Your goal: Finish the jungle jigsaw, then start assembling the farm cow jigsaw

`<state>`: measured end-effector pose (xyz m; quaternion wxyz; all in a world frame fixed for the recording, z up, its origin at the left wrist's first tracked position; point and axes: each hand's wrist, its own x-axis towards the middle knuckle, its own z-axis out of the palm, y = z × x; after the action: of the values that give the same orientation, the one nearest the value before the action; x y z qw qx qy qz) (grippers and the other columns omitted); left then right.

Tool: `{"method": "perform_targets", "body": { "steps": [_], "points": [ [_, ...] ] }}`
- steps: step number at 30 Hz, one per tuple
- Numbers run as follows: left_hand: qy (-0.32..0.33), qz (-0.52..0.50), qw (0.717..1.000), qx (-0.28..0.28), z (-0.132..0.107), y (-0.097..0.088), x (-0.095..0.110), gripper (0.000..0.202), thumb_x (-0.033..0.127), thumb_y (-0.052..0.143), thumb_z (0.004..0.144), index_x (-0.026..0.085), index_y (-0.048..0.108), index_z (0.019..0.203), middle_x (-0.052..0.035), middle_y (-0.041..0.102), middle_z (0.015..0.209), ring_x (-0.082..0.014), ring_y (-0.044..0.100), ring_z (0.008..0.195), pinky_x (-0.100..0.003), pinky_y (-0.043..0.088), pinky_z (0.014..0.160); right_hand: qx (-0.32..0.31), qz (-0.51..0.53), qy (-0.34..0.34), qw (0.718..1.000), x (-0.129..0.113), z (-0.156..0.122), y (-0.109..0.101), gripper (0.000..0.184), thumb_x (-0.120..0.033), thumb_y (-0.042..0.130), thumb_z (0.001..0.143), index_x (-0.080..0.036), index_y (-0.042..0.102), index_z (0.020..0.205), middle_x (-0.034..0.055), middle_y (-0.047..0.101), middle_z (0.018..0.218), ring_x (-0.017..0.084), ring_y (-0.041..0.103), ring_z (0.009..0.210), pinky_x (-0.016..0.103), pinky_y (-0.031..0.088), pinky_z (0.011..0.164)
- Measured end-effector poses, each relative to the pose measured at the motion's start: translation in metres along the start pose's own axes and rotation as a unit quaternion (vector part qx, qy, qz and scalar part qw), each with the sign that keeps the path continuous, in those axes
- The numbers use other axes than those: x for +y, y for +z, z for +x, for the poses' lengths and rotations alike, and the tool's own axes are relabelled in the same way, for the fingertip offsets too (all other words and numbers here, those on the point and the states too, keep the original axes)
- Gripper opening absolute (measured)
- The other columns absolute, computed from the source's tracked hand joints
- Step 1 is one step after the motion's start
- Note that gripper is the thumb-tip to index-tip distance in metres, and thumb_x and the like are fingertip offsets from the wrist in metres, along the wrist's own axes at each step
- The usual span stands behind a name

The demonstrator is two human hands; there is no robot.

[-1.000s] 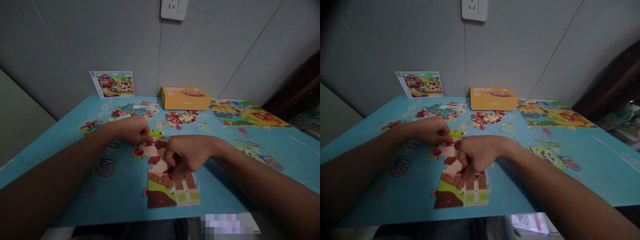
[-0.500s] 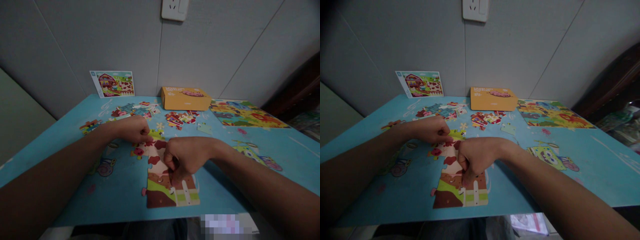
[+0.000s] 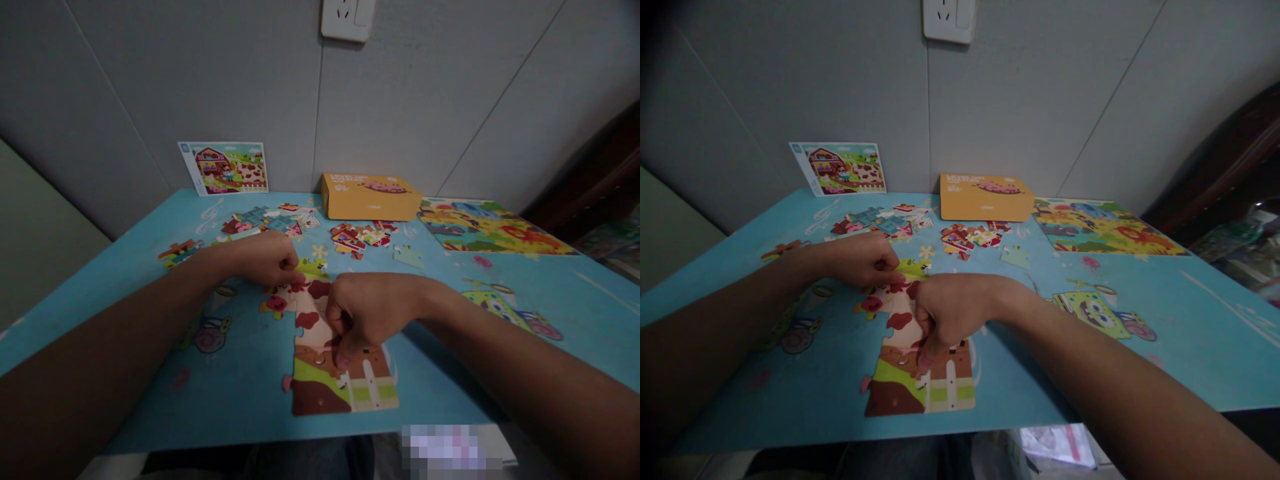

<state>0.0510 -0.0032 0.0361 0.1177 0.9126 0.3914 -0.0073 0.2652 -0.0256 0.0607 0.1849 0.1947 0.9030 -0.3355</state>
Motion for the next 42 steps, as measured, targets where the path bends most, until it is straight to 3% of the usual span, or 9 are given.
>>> {"method": "perform_targets", "body": {
  "steps": [9,16,18,21,25,30,36,42],
  "points": [
    [0.004,0.003,1.000,-0.003,0.000,0.000,-0.001,0.045,0.039,0.058,0.085,0.016,0.054,0.047,0.0045,0.041,0.038,-0.0072,0.026,0.038,-0.026,0.019,0.045,0.022,-0.039,-0.005,0.999,0.002,-0.001,0.000,0.035,-0.041,0.079,0.070,-0.015,0.061,0.055,-0.0087,0.046,0.044,0.005,0.036,0.041,0.023,0.023,0.046],
    [0.007,0.002,1.000,-0.003,0.002,0.001,-0.002,0.045,0.040,0.058,0.085,0.016,0.054,0.047,0.0049,0.038,0.039,-0.0069,0.028,0.038,-0.024,0.019,0.044,0.032,-0.055,-0.024,0.998,-0.001,-0.002,0.001,0.030,-0.042,0.078,0.072,-0.015,0.066,0.065,-0.0066,0.053,0.051,0.006,0.039,0.045,0.023,0.026,0.049],
    [0.011,0.000,1.000,-0.002,0.001,0.000,-0.002,0.046,0.041,0.057,0.085,0.016,0.053,0.047,0.0051,0.037,0.039,-0.0070,0.028,0.038,-0.025,0.019,0.044,0.044,-0.024,-0.044,0.998,-0.002,-0.001,0.002,0.030,-0.040,0.081,0.068,-0.015,0.068,0.075,-0.0055,0.059,0.059,0.007,0.045,0.050,0.022,0.030,0.052],
    [0.011,-0.003,1.000,0.003,0.001,0.000,-0.001,0.048,0.043,0.057,0.085,0.016,0.051,0.046,0.0054,0.036,0.038,-0.0072,0.026,0.038,-0.026,0.019,0.045,0.067,-0.004,-0.103,0.992,-0.007,-0.001,0.006,0.052,-0.039,0.087,0.059,-0.017,0.068,0.102,-0.0005,0.069,0.080,0.012,0.056,0.066,0.023,0.035,0.061],
    [0.011,-0.011,1.000,-0.001,0.000,-0.001,0.000,0.048,0.041,0.057,0.084,0.016,0.048,0.044,0.0059,0.032,0.038,-0.0070,0.026,0.038,-0.025,0.019,0.045,0.066,-0.053,-0.137,0.987,-0.018,-0.003,0.011,0.069,-0.045,0.083,0.064,-0.022,0.061,0.125,0.0062,0.072,0.098,0.020,0.062,0.083,0.027,0.035,0.068],
    [0.019,-0.013,1.000,0.004,0.000,-0.001,-0.001,0.046,0.037,0.058,0.083,0.016,0.047,0.044,0.0060,0.032,0.038,-0.0071,0.025,0.037,-0.025,0.019,0.044,0.048,-0.083,-0.121,0.988,-0.025,-0.004,0.013,0.055,-0.049,0.078,0.068,-0.023,0.062,0.114,0.0046,0.072,0.088,0.020,0.061,0.076,0.026,0.028,0.059],
    [-0.003,-0.016,1.000,-0.012,0.000,-0.003,0.002,0.047,0.040,0.057,0.084,0.016,0.047,0.045,0.0054,0.033,0.039,-0.0070,0.028,0.038,-0.025,0.019,0.044,0.059,-0.093,-0.104,0.988,-0.024,-0.002,0.015,0.057,-0.051,0.077,0.066,-0.019,0.060,0.111,0.0010,0.065,0.069,0.017,0.052,0.062,0.025,0.025,0.056],
    [0.010,-0.012,1.000,-0.011,0.001,-0.002,0.000,0.045,0.039,0.057,0.084,0.016,0.050,0.046,0.0048,0.040,0.039,-0.0070,0.028,0.038,-0.025,0.020,0.045,0.076,-0.076,-0.135,0.985,-0.023,0.001,0.018,0.051,-0.044,0.078,0.069,-0.020,0.060,0.111,0.0035,0.068,0.082,0.017,0.055,0.070,0.025,0.026,0.056]
  ]
}}
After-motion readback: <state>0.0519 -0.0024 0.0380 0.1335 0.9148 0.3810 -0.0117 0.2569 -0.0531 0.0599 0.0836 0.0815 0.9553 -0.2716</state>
